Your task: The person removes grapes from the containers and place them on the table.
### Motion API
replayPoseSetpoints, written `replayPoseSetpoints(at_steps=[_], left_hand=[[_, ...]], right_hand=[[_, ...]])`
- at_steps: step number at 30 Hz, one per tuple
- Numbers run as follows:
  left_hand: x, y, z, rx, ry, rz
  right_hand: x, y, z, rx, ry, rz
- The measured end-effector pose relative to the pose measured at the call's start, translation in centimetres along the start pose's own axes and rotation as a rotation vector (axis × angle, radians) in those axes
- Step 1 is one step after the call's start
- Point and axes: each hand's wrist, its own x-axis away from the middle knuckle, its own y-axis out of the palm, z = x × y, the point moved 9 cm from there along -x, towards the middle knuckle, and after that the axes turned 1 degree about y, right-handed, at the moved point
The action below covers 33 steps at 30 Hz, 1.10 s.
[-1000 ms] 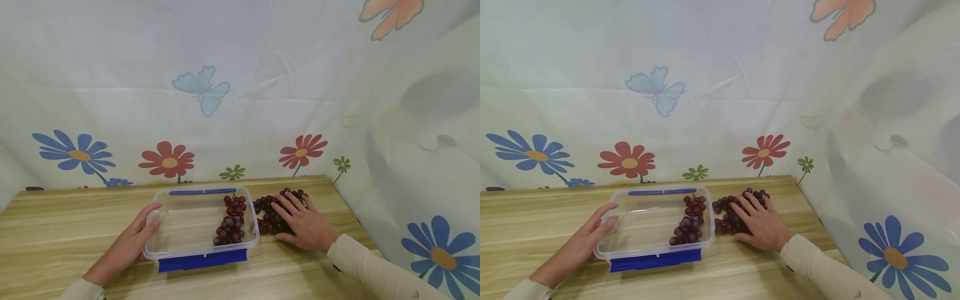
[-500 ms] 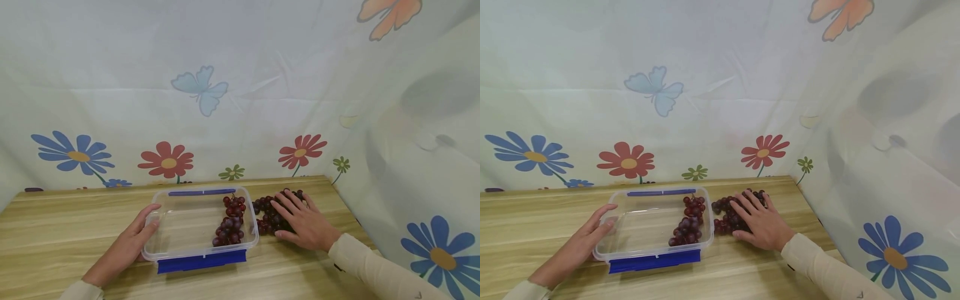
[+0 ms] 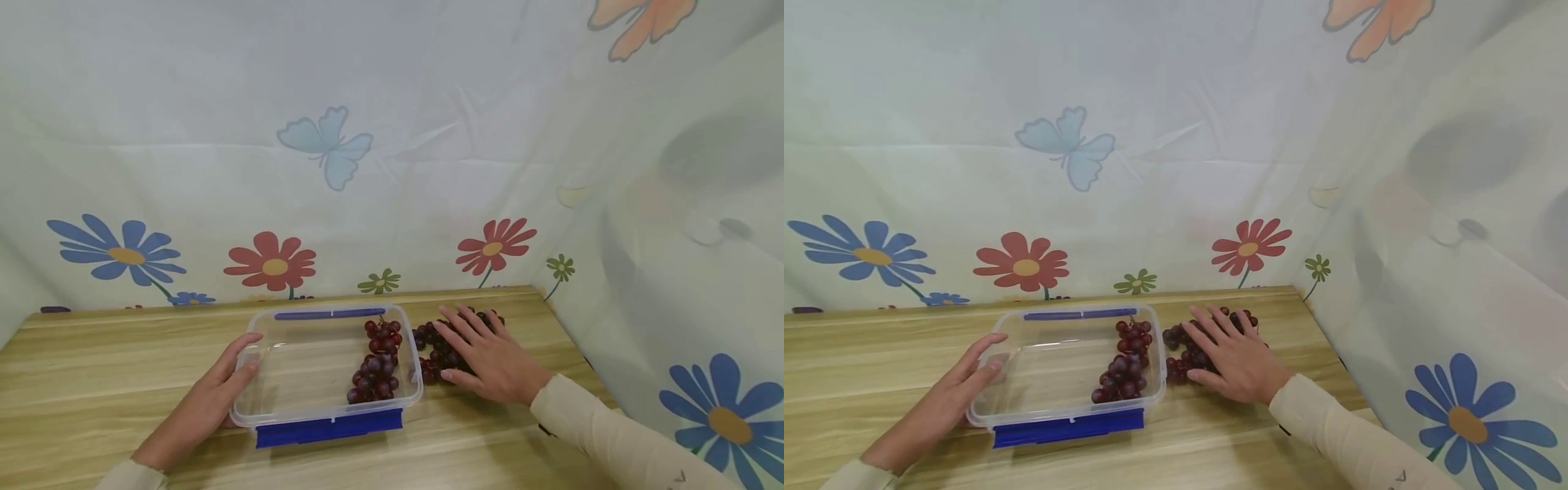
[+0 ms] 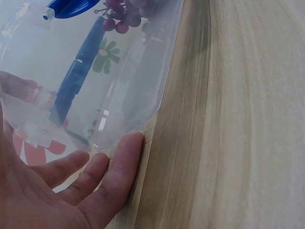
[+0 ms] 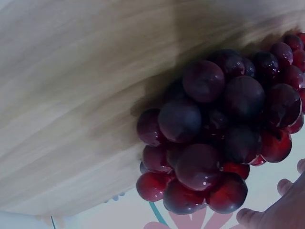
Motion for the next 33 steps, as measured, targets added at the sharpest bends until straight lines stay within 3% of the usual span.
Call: replayPoseSetpoints(at_steps=[12, 33], left_hand=[[0.0, 0.2, 0.3, 0.021, 0.002, -0.007], [0.1, -0.2, 0.6, 0.002, 0.024, 0.017]], right_hand=[[-1.2, -1.1, -0.7, 0.027, -0.026, -0.024], [-4.0, -4.0, -3.5, -0.007, -0.151, -0.001]])
